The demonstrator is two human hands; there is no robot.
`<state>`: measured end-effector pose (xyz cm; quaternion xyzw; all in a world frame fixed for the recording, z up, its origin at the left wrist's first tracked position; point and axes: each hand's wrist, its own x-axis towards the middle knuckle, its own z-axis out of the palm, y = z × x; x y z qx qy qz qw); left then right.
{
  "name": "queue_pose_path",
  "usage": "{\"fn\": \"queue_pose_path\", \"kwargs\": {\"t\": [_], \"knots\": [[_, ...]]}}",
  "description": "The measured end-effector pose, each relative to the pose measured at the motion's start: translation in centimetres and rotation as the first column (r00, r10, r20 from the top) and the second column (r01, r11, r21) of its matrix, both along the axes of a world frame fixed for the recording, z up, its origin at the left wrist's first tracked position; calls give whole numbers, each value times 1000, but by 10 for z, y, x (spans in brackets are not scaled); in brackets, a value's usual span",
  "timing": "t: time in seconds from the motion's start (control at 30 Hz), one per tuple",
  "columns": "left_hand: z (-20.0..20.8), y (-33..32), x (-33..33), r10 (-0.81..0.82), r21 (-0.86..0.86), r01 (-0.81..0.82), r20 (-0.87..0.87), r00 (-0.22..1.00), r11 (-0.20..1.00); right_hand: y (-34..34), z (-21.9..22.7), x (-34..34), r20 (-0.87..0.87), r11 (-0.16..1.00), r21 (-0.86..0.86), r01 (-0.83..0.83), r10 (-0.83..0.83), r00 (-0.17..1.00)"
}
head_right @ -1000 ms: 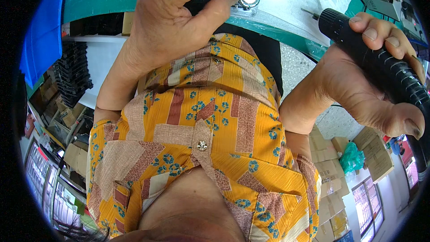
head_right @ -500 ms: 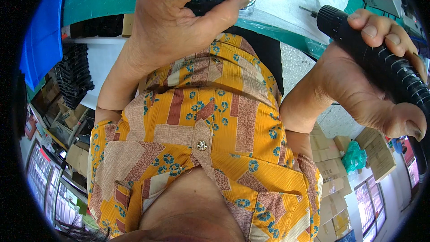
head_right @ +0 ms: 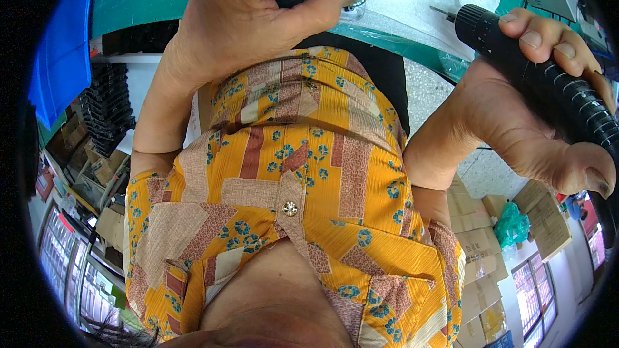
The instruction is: Assembling electronic components using a power screwdriver.
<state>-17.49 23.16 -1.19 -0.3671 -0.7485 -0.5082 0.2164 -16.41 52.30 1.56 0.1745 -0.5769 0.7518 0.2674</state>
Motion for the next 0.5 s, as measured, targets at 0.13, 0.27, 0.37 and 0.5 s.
{"fn": "queue_pose_path", "kwargs": {"t": [0.13, 0.27, 0.37, 0.5], "knots": [[2, -2, 0, 1, -23, -1, 4, 1000, 1000, 0, 1, 1, -6, 999, 27, 33, -33, 999], [10, 2, 7, 65, 97, -64, -15, 998, 993, -5, -2, 5, -18, 999, -44, -25, 25, 1000], [1, -8, 13, 153, -65, -181, -303, 940, 981, -4, 0, 7, -20, 999, 34, -3, 4, 1000], [-15, -22, 28, 134, -271, -260, -410, 902, 927, -27, 4, 13, -12, 999, -33, 9, -10, 1000]]}}
